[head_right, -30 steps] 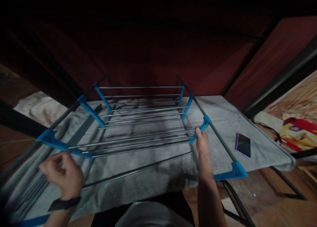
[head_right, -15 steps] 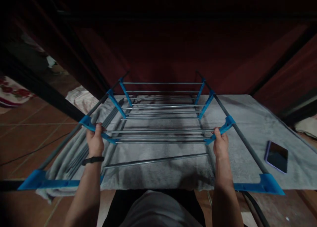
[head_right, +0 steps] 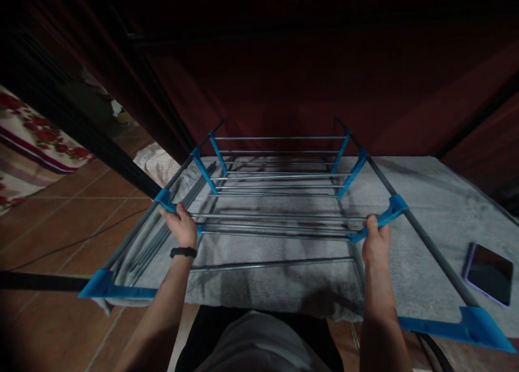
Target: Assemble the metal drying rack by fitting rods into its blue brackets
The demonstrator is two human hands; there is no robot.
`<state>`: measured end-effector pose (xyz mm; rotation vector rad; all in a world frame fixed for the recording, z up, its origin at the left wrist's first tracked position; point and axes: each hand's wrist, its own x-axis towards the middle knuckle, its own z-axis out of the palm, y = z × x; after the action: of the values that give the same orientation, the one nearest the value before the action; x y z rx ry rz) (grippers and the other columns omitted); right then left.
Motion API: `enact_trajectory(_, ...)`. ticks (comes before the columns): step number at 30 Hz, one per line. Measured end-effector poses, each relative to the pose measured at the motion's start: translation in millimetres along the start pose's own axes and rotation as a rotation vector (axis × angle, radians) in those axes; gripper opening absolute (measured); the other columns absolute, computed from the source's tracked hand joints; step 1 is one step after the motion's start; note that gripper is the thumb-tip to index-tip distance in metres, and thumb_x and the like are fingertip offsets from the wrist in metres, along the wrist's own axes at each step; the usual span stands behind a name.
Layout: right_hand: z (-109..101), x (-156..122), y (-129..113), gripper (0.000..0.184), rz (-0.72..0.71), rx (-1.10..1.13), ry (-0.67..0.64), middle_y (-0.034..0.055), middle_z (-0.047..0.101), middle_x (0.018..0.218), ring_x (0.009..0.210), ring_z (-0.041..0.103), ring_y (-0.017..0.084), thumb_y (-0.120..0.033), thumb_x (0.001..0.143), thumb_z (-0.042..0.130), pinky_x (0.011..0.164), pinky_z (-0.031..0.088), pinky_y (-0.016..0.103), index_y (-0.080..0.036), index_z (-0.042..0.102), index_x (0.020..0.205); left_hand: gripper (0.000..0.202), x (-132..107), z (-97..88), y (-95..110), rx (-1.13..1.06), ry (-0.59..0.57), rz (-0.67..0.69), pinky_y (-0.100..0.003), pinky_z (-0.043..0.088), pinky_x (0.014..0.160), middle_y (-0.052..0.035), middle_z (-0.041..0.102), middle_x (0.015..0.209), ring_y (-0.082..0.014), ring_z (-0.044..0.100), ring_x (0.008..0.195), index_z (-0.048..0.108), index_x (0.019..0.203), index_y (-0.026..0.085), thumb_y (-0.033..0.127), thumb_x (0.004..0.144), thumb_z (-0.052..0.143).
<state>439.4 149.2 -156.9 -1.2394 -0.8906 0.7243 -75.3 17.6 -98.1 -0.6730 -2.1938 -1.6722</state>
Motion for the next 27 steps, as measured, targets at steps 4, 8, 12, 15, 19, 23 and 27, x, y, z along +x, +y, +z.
enact_trajectory(4,1,-2,-3,0.051,0.02,-0.004,0.014,-0.0047,0.053,0.077,0.073,0.05,0.015,-0.068,0.073,0.069,0.069,0.038,0.032,-0.022,0.057,0.091,0.033,-2,2.7,0,0.005,0.019,-0.029,-0.041,0.049,0.088,-0.0098,0.063,0.092,-0.0275,0.064,0.089,0.048,0.12,0.016,0.038,0.095,0.05)
enact_trajectory(8,1,-3,-4,0.055,0.028,-0.023,-0.012,-0.0039,0.054,0.078,0.075,0.051,0.016,-0.071,0.073,0.07,0.07,0.039,0.032,-0.022,0.059,0.093,0.035,0,0.5,0,-0.01,-0.024,-0.016,-0.04,0.05,0.084,-0.0068,0.061,0.083,-0.0261,0.064,0.079,0.049,0.121,0.014,0.038,0.096,0.048)
enact_trajectory(12,0,-3,-5,0.057,0.018,-0.06,-0.029,-0.0039,0.056,0.078,0.076,0.053,0.016,-0.074,0.073,0.068,0.073,0.041,0.033,-0.022,0.06,0.092,0.04,2,-7.7,1,-0.116,-0.106,-0.003,-0.038,0.051,0.079,-0.0007,0.058,0.072,-0.0223,0.061,0.067,0.05,0.122,0.014,0.043,0.095,0.05)
enact_trajectory(15,0,-4,-7,0.056,-0.005,-0.114,-0.032,-0.0034,0.058,0.078,0.079,0.054,0.018,-0.075,0.074,0.066,0.076,0.042,0.034,-0.021,0.06,0.09,0.044,4,-13.1,0,-0.269,-0.144,-0.001,-0.037,0.053,0.081,-0.0031,0.062,0.082,-0.021,0.065,0.074,0.053,0.121,0.016,0.051,0.094,0.053)
enact_trajectory(19,1,-4,-9,0.055,-0.023,-0.177,-0.059,-0.0027,0.059,0.079,0.081,0.054,0.018,-0.074,0.076,0.063,0.079,0.041,0.035,-0.021,0.061,0.089,0.045,6,-15.4,-5,-0.335,-0.184,-0.037,-0.039,0.055,0.086,-0.0046,0.064,0.09,-0.0215,0.068,0.082,0.054,0.116,0.018,0.055,0.091,0.055)
enact_trajectory(23,1,-3,-7,0.054,-0.005,-0.175,-0.046,-0.0035,0.058,0.079,0.081,0.053,0.018,-0.074,0.076,0.063,0.08,0.04,0.034,-0.022,0.059,0.089,0.03,5,-12.7,-8,-0.234,-0.142,-0.017,-0.043,0.054,0.089,-0.0024,0.058,0.081,-0.0225,0.064,0.078,0.052,0.097,0.021,0.05,0.09,0.054)
enact_trajectory(27,5,-4,-9,0.056,0.002,-0.136,-0.022,-0.0036,0.057,0.079,0.081,0.053,0.018,-0.076,0.074,0.064,0.079,0.04,0.033,-0.022,0.058,0.09,0.021,3,-7.5,-7,-0.136,-0.067,-0.002,-0.048,0.051,0.096,0.0002,0.05,0.073,-0.0252,0.062,0.082,0.043,0.087,0.025,0.043,0.09,0.052)
